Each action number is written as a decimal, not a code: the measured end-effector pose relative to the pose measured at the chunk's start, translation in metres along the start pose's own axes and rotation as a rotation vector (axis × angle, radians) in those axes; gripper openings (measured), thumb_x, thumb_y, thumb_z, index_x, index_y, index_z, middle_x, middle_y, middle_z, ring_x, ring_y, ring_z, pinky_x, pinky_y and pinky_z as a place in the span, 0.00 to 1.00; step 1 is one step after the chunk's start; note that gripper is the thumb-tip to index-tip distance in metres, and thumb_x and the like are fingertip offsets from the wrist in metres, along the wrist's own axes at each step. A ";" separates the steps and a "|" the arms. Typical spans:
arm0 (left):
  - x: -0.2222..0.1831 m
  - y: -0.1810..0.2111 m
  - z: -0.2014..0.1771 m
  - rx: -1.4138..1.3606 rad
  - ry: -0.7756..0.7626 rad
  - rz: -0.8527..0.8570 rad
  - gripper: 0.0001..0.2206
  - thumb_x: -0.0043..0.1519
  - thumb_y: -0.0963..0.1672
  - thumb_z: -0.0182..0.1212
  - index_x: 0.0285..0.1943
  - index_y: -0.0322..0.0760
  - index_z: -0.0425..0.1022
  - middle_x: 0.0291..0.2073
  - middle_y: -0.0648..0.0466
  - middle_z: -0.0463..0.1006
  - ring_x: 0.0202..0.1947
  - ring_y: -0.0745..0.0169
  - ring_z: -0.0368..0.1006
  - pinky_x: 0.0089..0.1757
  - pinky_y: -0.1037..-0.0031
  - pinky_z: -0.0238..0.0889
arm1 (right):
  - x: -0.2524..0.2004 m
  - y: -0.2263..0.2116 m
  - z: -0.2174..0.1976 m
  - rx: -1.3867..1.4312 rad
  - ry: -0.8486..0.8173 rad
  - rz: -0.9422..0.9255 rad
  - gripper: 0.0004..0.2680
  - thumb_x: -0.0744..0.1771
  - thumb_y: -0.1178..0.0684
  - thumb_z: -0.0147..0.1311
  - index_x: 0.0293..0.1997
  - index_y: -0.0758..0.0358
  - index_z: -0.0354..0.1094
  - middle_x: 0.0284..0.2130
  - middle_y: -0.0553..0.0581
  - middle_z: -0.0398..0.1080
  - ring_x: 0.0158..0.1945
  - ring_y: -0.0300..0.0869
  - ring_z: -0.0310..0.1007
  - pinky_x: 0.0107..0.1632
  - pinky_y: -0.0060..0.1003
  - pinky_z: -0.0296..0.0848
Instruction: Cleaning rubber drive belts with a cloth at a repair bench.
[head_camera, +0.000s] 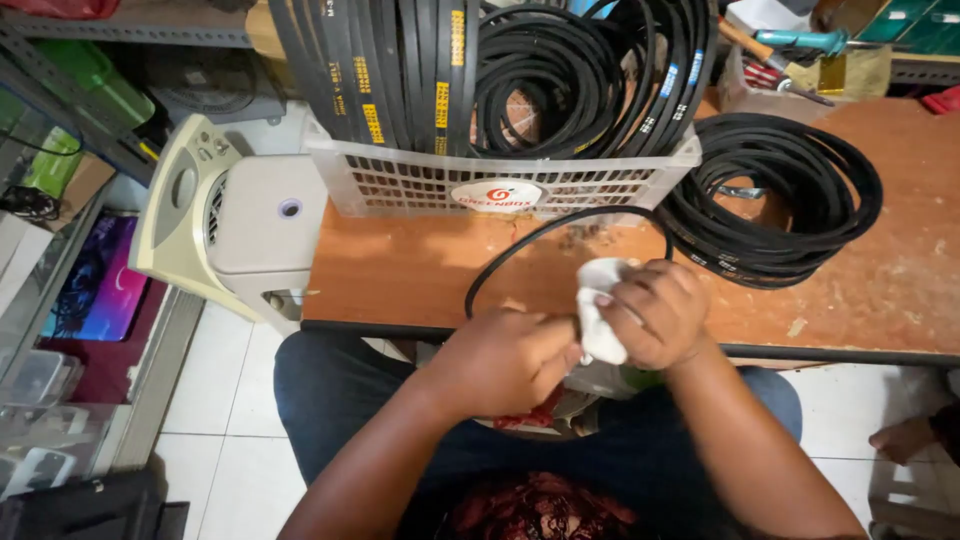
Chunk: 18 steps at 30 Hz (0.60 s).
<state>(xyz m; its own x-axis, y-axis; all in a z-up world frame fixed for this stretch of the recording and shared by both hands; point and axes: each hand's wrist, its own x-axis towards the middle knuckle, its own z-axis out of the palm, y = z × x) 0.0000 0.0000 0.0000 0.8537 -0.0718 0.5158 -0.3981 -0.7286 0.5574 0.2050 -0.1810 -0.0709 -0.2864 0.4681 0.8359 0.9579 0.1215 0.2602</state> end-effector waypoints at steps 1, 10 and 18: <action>-0.002 0.006 -0.005 -0.044 -0.021 0.021 0.11 0.69 0.45 0.51 0.42 0.33 0.77 0.20 0.43 0.78 0.21 0.43 0.77 0.26 0.65 0.70 | -0.002 0.013 -0.006 0.028 -0.189 0.044 0.17 0.69 0.36 0.36 0.33 0.50 0.71 0.31 0.54 0.70 0.29 0.55 0.70 0.35 0.56 0.71; -0.016 -0.018 -0.005 -0.346 0.038 0.109 0.14 0.70 0.44 0.53 0.62 0.36 0.77 0.26 0.43 0.81 0.21 0.45 0.76 0.24 0.65 0.71 | 0.000 0.045 0.007 0.081 0.171 0.354 0.12 0.70 0.51 0.60 0.32 0.71 0.71 0.31 0.65 0.74 0.35 0.63 0.76 0.40 0.53 0.74; -0.007 -0.019 -0.023 0.122 0.218 -0.085 0.19 0.75 0.48 0.39 0.68 0.33 0.63 0.63 0.40 0.69 0.65 0.39 0.64 0.62 0.46 0.60 | 0.086 -0.016 -0.055 -0.100 -0.149 0.402 0.14 0.69 0.47 0.56 0.37 0.74 0.69 0.33 0.69 0.71 0.32 0.56 0.69 0.39 0.46 0.67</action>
<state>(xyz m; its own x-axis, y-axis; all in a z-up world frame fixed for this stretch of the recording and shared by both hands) -0.0064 0.0302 0.0009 0.7845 0.1317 0.6060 -0.2736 -0.8034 0.5288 0.1640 -0.1912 0.0232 0.1216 0.5832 0.8032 0.9838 -0.1783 -0.0195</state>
